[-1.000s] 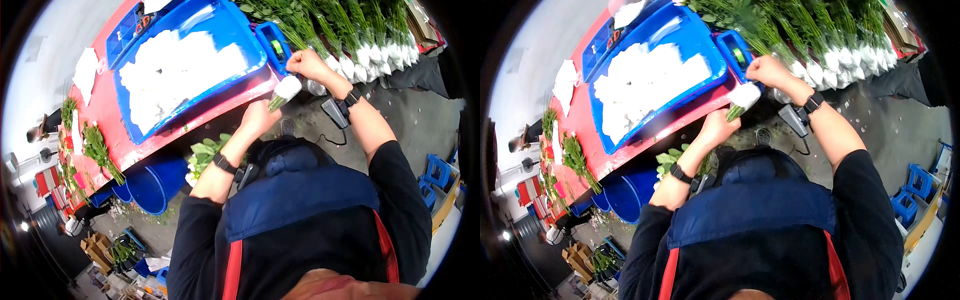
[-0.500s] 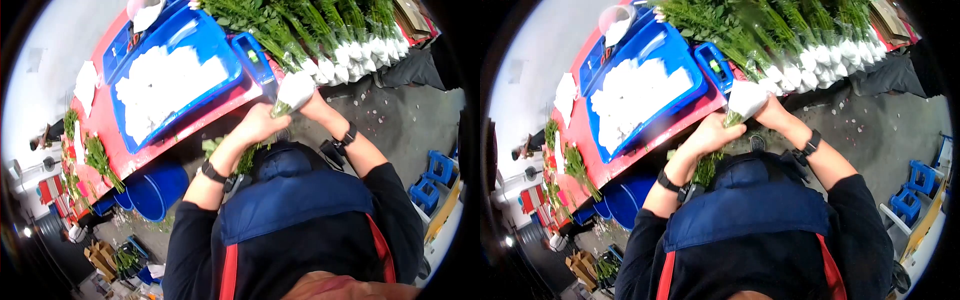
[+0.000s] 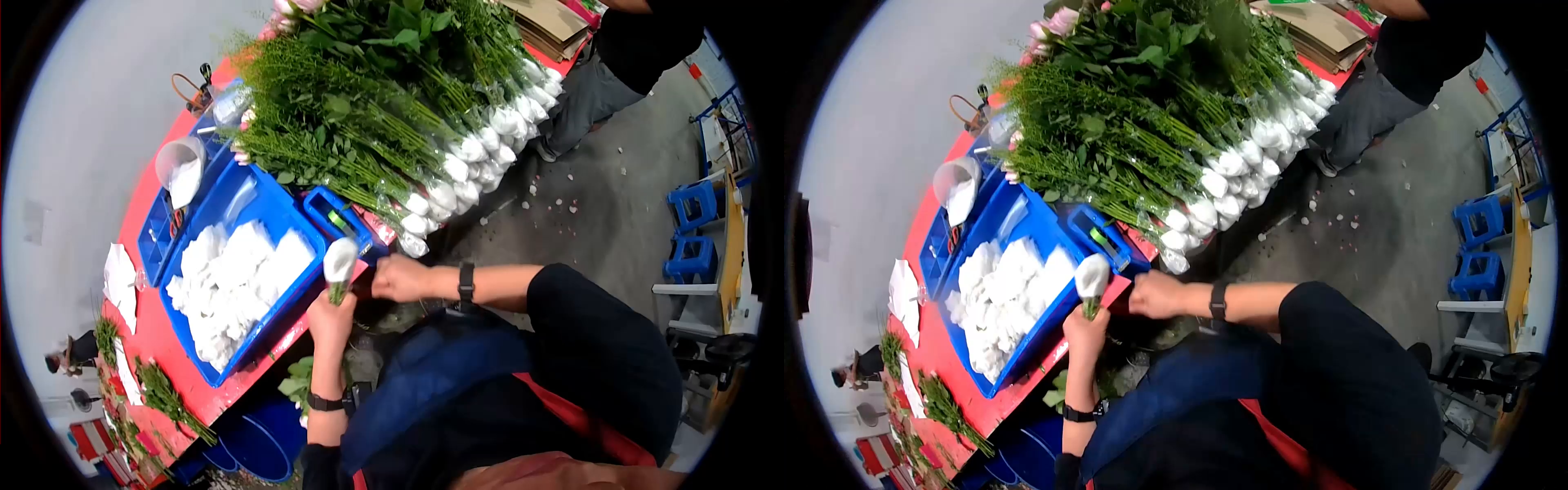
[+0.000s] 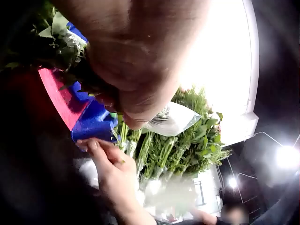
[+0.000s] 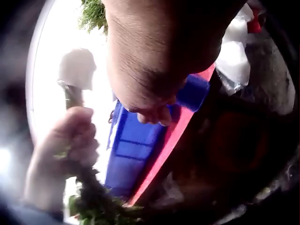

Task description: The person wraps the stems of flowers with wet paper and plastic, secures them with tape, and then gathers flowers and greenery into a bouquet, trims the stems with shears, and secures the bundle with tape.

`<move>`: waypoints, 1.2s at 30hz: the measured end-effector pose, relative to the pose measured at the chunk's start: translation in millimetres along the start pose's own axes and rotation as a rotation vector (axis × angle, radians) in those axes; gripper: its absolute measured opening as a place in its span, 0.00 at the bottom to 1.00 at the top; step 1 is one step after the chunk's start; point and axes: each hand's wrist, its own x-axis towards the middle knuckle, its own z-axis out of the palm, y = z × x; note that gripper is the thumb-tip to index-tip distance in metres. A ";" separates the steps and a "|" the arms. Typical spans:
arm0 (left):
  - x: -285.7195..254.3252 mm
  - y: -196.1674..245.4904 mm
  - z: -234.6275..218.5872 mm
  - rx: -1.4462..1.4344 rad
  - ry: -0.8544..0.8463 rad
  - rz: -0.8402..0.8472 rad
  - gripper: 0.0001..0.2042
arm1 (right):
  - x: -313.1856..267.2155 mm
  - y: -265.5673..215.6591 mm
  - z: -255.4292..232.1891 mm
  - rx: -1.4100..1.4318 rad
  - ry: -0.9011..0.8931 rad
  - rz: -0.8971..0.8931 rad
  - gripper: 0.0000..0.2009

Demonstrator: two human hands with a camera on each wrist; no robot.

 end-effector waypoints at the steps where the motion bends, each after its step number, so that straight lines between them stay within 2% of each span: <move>1: 2.0 -15.0 0.5 0.090 0.074 0.009 0.14 | -3.1 -20.7 -2.8 0.161 -0.110 0.089 0.06; 2: 1.7 -14.0 -6.6 0.244 -0.010 -0.131 0.15 | -1.7 -48.3 -7.1 0.505 -0.194 0.171 0.07; 3: -2.3 -16.4 -3.0 0.329 -0.047 -0.092 0.15 | 4.9 -70.7 -10.3 0.851 -0.280 0.255 0.08; 5: -15.1 -31.4 11.2 0.509 -0.130 -0.010 0.14 | 24.5 -82.9 -11.6 0.919 -0.314 0.412 0.10; 6: -19.0 -29.2 9.9 0.480 -0.081 0.084 0.13 | 32.7 -96.9 -20.9 0.868 -0.321 0.557 0.09; 7: -20.9 -27.0 6.7 0.491 -0.129 0.116 0.13 | 42.5 -91.7 -14.7 0.857 -0.344 0.627 0.09; 9: -27.9 -15.6 -3.2 0.507 -0.229 0.180 0.12 | 52.7 -98.5 -25.6 1.079 -0.328 0.728 0.09; 10: -33.9 -26.8 3.9 0.357 -0.075 0.291 0.13 | 60.4 -97.7 -30.1 1.112 -0.346 0.696 0.09; 11: -35.2 -25.8 4.4 0.424 -0.178 0.243 0.14 | 69.5 -96.1 -36.2 1.144 -0.364 0.663 0.09; 12: -39.4 -14.5 -2.2 0.491 -0.283 0.193 0.14 | 76.9 -98.8 -45.8 1.078 -0.362 0.665 0.09; 13: -43.7 -3.1 -10.6 0.558 -0.390 0.142 0.14 | 83.1 -96.6 -54.4 0.970 -0.418 0.622 0.13; 14: -45.4 9.3 -20.3 0.552 -0.477 0.120 0.14 | 87.3 -87.2 -58.7 0.811 -0.487 0.560 0.15; 16: -43.7 7.7 -29.8 0.351 -0.531 0.120 0.16 | 88.8 -74.7 -71.9 0.546 -0.639 0.442 0.22; 17: -43.0 6.5 -35.7 0.250 -0.557 0.118 0.17 | 86.1 -47.2 -61.4 0.596 -0.660 0.375 0.21; 18: -41.2 14.7 -45.1 0.096 -0.612 -0.018 0.17 | 80.0 -31.1 -52.8 0.585 -0.642 0.235 0.19; 19: -39.9 14.0 -49.4 -0.038 -0.619 -0.042 0.15 | 72.3 -15.7 -43.2 0.573 -0.622 0.097 0.17; 20: -38.6 17.1 -55.0 -0.097 -0.630 -0.069 0.14 | 66.6 -20.0 -47.5 0.390 -0.644 0.210 0.12; 21: -38.0 19.6 -58.3 -0.157 -0.641 -0.096 0.14 | 57.2 -25.8 -51.0 0.294 -0.570 0.182 0.08; 23: -38.9 15.6 -55.0 -0.297 -0.608 -0.167 0.12 | 39.5 -9.2 -29.5 0.260 -0.376 0.070 0.07; 25: -39.5 11.7 -48.5 -0.377 -0.573 -0.236 0.11 | 24.3 -13.6 -17.8 0.374 -0.212 0.054 0.07; 27: -36.2 14.4 -48.4 -0.271 -0.456 -0.226 0.12 | 12.3 -43.3 -19.6 0.491 -0.155 0.271 0.06; 29: -26.1 2.0 -42.3 -0.118 -0.285 -0.201 0.13 | 8.2 -57.8 -10.8 0.662 -0.182 0.283 0.08; 30: -20.7 -3.8 -34.9 -0.010 -0.227 -0.159 0.13 | 10.0 -71.9 -17.8 0.677 -0.224 0.371 0.08; 31: -19.3 -20.5 -15.6 0.019 -0.143 -0.034 0.14 | 15.4 -94.9 -30.9 0.692 -0.266 0.460 0.09; 33: -21.1 -5.8 -7.0 0.398 -0.113 0.036 0.16 | 26.9 -104.6 -32.0 0.795 -0.214 0.524 0.09; 35: -14.1 3.5 -15.0 0.519 -0.113 0.162 0.17 | 22.3 -97.6 -37.1 0.876 -0.308 0.523 0.12; 36: -10.4 13.6 -21.0 0.546 -0.121 0.208 0.17 | 16.3 -94.8 -32.7 0.782 -0.245 0.381 0.13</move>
